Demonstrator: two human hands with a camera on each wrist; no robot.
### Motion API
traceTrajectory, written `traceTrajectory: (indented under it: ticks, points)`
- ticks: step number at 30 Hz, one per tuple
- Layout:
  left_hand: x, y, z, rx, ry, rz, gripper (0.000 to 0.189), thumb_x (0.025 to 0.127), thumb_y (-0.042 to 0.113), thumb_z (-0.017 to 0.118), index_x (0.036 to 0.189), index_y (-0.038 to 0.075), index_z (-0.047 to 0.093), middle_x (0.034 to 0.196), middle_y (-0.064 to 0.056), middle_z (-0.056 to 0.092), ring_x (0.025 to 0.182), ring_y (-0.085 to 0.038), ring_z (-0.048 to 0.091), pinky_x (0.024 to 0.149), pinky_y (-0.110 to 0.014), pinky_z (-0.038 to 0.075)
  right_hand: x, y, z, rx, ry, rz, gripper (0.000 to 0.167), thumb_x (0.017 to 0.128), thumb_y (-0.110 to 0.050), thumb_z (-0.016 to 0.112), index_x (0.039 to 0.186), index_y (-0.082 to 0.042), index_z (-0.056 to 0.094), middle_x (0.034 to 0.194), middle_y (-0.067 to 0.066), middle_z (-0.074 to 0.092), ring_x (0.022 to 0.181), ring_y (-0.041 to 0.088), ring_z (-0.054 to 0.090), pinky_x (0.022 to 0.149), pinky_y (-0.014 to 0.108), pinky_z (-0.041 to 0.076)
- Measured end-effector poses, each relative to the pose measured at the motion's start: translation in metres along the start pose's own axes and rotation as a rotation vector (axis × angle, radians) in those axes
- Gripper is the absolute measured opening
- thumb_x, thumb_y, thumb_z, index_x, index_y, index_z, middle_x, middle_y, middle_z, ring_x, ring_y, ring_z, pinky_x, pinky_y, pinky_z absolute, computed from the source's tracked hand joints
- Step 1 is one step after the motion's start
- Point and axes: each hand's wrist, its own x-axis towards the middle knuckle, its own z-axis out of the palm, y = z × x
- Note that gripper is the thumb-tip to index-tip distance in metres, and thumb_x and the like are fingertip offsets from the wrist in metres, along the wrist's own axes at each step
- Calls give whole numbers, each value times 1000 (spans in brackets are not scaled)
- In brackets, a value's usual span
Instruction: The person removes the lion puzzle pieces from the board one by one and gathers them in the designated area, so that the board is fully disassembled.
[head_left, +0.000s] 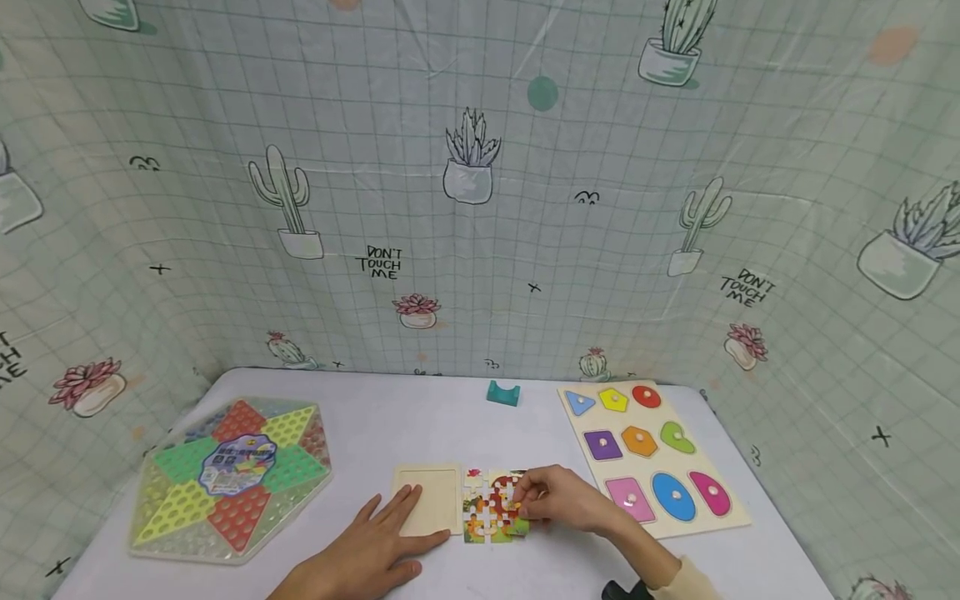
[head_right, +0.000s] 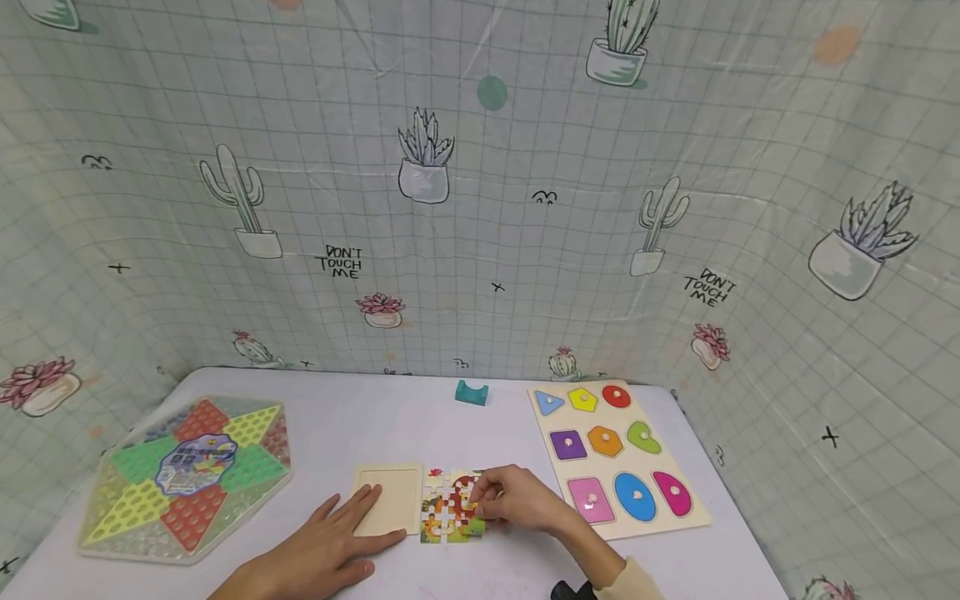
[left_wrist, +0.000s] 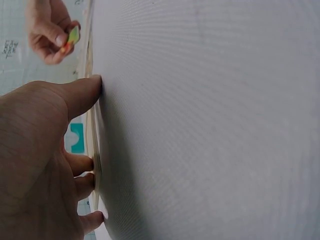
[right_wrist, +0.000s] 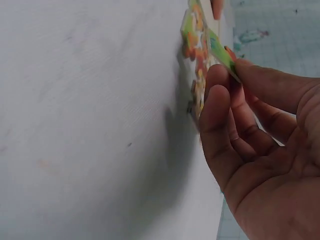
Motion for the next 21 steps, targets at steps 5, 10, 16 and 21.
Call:
traceTrajectory:
  ticks: [5,10,16,21]
  points:
    - [0,0,1,-4,2,7,46,102,45,52,148,46,48,163,-25,21,151,-42,18,110,-71,21,-8,10,-2,15,-18,50,5,90,-9,72,95,-7,70,79,2,62,63,14,56,55,25,49]
    - [0,0,0,19,4,4,47,101,43,55,148,46,48,163,-25,23,151,-41,19,110,-71,22,-9,13,0,-21,1,35,5,89,-8,73,93,-8,70,77,1,63,63,13,56,53,24,49]
    - [0,0,1,1,-1,0,47,102,43,54,148,46,48,163,-25,21,152,-41,18,111,-71,21,-5,13,4,-127,41,6,4,88,-10,74,90,-11,70,74,-4,63,58,9,55,51,22,46]
    - [0,0,1,9,0,-6,47,101,42,55,148,47,47,163,-24,22,152,-41,19,111,-71,21,-4,12,5,-154,60,18,7,88,-13,76,88,-12,69,74,-4,62,59,9,56,52,22,46]
